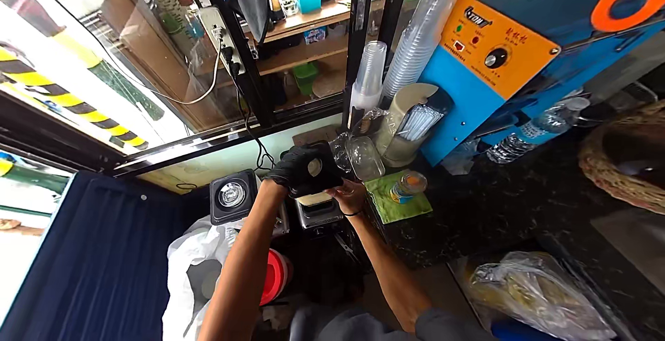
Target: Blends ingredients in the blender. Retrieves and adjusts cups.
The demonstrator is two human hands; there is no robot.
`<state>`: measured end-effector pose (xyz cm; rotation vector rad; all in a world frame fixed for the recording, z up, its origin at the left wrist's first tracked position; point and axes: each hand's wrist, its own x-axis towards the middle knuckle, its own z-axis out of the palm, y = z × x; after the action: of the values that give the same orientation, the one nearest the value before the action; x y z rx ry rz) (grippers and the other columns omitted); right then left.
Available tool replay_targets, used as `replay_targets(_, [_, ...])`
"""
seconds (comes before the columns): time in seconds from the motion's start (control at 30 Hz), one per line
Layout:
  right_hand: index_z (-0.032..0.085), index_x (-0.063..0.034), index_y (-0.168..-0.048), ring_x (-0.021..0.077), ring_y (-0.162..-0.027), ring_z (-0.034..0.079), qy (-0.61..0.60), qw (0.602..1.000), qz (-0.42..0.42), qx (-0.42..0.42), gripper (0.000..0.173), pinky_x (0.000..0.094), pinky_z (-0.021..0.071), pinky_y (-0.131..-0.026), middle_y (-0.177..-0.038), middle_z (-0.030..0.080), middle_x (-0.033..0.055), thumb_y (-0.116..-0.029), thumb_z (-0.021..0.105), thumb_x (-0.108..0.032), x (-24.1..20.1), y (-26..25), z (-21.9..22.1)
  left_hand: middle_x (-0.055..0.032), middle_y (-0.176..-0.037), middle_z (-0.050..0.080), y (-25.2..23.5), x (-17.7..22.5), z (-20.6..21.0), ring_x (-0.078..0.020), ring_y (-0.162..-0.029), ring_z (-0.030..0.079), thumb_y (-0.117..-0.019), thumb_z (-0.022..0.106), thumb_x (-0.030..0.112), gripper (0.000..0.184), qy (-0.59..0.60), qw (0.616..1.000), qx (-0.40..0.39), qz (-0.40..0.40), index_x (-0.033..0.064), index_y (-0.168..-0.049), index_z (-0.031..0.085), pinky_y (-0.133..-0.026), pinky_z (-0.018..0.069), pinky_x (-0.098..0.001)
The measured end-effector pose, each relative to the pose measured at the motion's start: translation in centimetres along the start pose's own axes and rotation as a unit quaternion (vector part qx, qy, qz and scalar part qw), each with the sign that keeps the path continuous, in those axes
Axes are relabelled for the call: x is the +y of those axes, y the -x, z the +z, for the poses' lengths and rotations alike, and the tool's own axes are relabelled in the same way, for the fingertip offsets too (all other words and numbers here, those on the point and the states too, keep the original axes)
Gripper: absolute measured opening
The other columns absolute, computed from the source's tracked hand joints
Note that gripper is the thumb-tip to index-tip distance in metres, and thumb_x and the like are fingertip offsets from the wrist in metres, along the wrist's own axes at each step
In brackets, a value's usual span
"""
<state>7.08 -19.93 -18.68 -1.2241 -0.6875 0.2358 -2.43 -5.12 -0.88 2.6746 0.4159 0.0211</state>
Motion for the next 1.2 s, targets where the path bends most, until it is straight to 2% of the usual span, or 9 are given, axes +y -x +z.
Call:
replay_targets(0.37, [0.072, -0.0062, -0.073, 0.0013, -0.059, 0.064, -0.011, 0.999, 0.017, -0.026, 0.026, 0.0227, 0.0572, -0.061, -0.066, 0.07, -0.0027, -0.0669, 0.092, -0.02, 0.6, 1.6, -1.0, -0.0169, -0.126, 0.065, -0.1, 1.0, -0.2, -0.0351, -0.119, 0.06, -0.0669, 0.092, 0.031, 0.064, -0.011, 0.997, -0.075, -0.002, 0.0144, -0.125, 0.069, -0.099, 0.0483, -0.0557])
replay_targets(0.6, [0.075, 0.0001, -0.089, 0.0073, -0.073, 0.071, -0.001, 0.996, 0.077, -0.048, 0.03, 0.0299, 0.0617, -0.072, -0.079, 0.075, 0.0037, -0.0716, 0.09, -0.02, 1.9, 1.8, -1.0, -0.0209, -0.127, 0.064, -1.2, -1.0, 1.9, -0.0397, -0.12, 0.059, -0.0726, 0.089, 0.029, 0.064, -0.018, 0.997, -0.076, -0.019, 0.0132, -0.131, 0.067, -0.101, 0.0463, -0.0591])
replay_targets(0.67, [0.071, 0.0013, -0.099, 0.0109, -0.092, 0.068, 0.019, 0.991, 0.059, -0.121, 0.05, 0.034, 0.0577, -0.085, -0.097, 0.073, 0.0071, -0.0858, 0.075, -0.047, 2.9, 1.9, -3.2, -0.0223, -0.128, 0.063, -1.8, -1.1, 2.2, -0.0417, -0.119, 0.059, -0.0707, 0.09, 0.029, 0.068, -0.036, 0.994, -0.093, -0.036, 0.0155, -0.132, 0.065, -0.099, 0.0474, -0.0607])
replay_targets(0.7, [0.069, 0.002, -0.109, 0.0146, -0.107, 0.065, 0.035, 0.988, 0.056, -0.138, 0.063, 0.037, 0.0536, -0.096, -0.112, 0.07, 0.01, -0.0958, 0.056, -0.059, 3.4, 2.5, -4.5, -0.0222, -0.128, 0.062, -2.0, -0.9, 2.2, -0.0418, -0.119, 0.059, -0.0698, 0.091, 0.029, 0.069, -0.047, 0.993, -0.1, -0.049, 0.0172, -0.132, 0.065, -0.097, 0.0483, -0.0609])
replay_targets(0.77, [0.06, 0.0093, -0.126, 0.0232, -0.119, 0.063, 0.083, 0.987, 0.119, -0.075, 0.068, 0.041, 0.0504, -0.105, -0.124, 0.067, 0.0194, -0.1077, 0.027, -0.048, 4.9, 5.0, -6.6, -0.0225, -0.129, 0.061, -2.1, -0.4, 2.2, -0.0425, -0.119, 0.059, -0.0704, 0.09, 0.027, 0.07, -0.07, 0.989, -0.108, -0.075, 0.0185, -0.134, 0.064, -0.096, 0.0487, -0.0614])
replay_targets(0.83, [0.06, 0.0089, -0.127, 0.0281, -0.111, 0.066, 0.232, 0.926, 0.293, -0.051, 0.047, 0.043, 0.0517, -0.101, -0.118, 0.068, 0.0223, -0.1094, 0.033, -0.026, 6.5, 8.1, -7.2, -0.0215, -0.131, 0.061, -2.0, -0.1, 2.5, -0.0432, -0.119, 0.058, -0.071, 0.089, 0.028, 0.07, -0.088, 0.986, -0.105, -0.1, 0.0208, -0.135, 0.063, -0.093, 0.0489, -0.0629])
replay_targets(0.93, [0.054, 0.0055, -0.138, 0.0344, -0.121, 0.062, 0.256, 0.78, 0.538, -0.19, 0.045, 0.0498, 0.0485, -0.105, -0.133, 0.062, 0.0256, -0.1099, 0.044, -0.028, 8.9, 11.0, -5.3, -0.0156, -0.134, 0.063, -2.1, 1.1, 2.8, -0.0399, -0.123, 0.058, -0.0746, 0.086, 0.026, 0.063, -0.109, 0.982, -0.1, -0.12, 0.0223, -0.133, 0.064, -0.095, 0.0475, -0.0617])
replay_targets(1.07, [0.049, 0.0058, -0.137, 0.0227, -0.099, 0.065, 0.149, 0.764, 0.619, -0.108, 0.037, 0.0366, 0.0527, -0.086, -0.122, 0.063, 0.0203, -0.1094, 0.044, -0.017, 8.6, 10.8, -2.2, -0.0152, -0.133, 0.065, -2.2, 2.4, 2.4, -0.039, -0.122, 0.06, -0.082, 0.079, 0.015, 0.051, -0.124, 0.978, -0.105, -0.133, 0.0182, -0.131, 0.066, -0.095, 0.0479, -0.0617])
replay_targets(1.2, [0.053, -0.0035, -0.139, 0.0246, -0.108, 0.065, 0.141, 0.738, 0.644, -0.146, 0.037, 0.0442, 0.0511, -0.089, -0.126, 0.067, 0.0143, -0.1082, 0.046, -0.022, 7.4, 10.4, -4.4, -0.0156, -0.135, 0.063, -2.2, 2.2, 1.9, -0.0393, -0.124, 0.06, -0.0832, 0.079, 0.016, 0.053, -0.106, 0.978, -0.115, -0.14, 0.0183, -0.134, 0.064, -0.098, 0.0474, -0.0623])
